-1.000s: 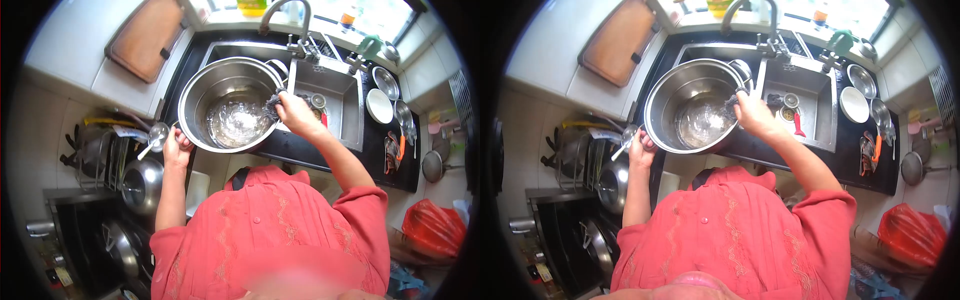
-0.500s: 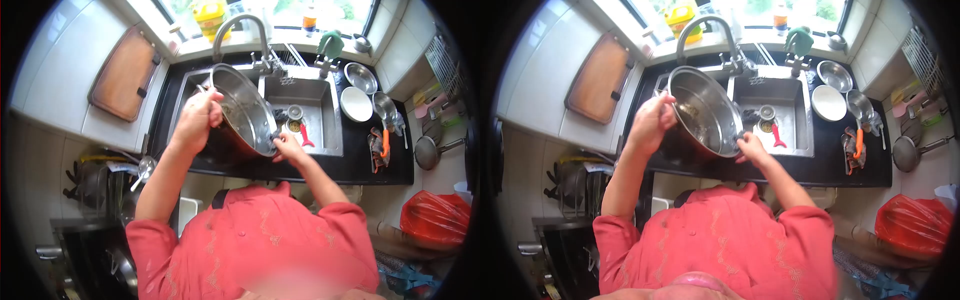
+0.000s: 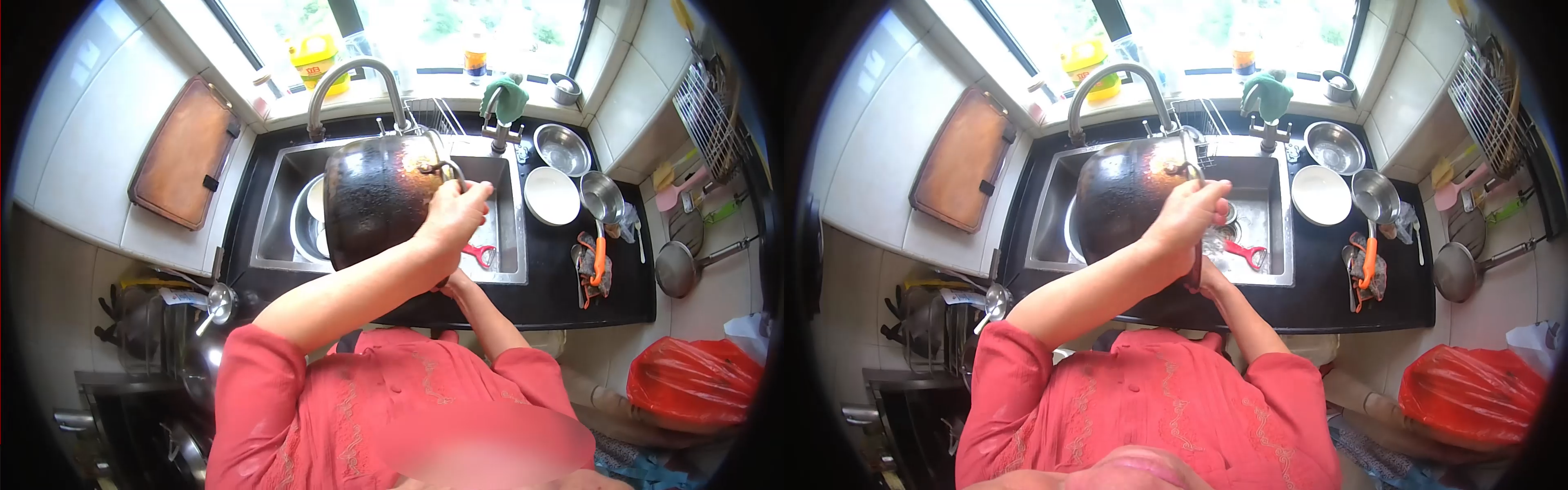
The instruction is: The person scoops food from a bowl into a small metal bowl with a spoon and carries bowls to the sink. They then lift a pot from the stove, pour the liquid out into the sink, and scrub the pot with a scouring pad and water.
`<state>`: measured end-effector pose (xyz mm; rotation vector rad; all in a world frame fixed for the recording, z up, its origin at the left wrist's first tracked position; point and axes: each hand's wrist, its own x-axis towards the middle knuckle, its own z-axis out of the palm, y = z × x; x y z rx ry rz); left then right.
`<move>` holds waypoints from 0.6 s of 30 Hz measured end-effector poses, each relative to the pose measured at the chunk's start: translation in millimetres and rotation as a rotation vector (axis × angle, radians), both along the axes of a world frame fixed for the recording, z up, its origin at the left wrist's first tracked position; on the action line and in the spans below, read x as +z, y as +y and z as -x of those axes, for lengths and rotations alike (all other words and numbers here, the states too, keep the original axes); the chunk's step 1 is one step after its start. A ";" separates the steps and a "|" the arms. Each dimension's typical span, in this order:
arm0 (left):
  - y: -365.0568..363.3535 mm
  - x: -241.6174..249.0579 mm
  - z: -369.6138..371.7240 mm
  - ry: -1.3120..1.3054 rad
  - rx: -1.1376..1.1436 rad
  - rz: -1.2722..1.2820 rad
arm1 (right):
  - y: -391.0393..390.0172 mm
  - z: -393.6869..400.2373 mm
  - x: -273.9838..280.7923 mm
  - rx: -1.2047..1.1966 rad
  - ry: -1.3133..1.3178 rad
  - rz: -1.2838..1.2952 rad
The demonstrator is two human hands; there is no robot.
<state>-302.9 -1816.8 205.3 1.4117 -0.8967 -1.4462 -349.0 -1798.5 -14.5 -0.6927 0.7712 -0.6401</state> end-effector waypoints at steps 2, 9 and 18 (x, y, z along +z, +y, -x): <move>-1.9 -1.0 13.6 -0.034 -0.022 0.025 | 1.3 -4.4 1.4 -0.074 -0.038 -0.068; -17.3 -26.2 37.9 -0.148 -0.113 -0.038 | 4.1 -18.5 46.8 -0.367 -0.232 -0.294; 4.3 18.5 -15.6 0.115 0.139 0.052 | -15.3 -10.5 -28.1 0.223 -0.076 0.002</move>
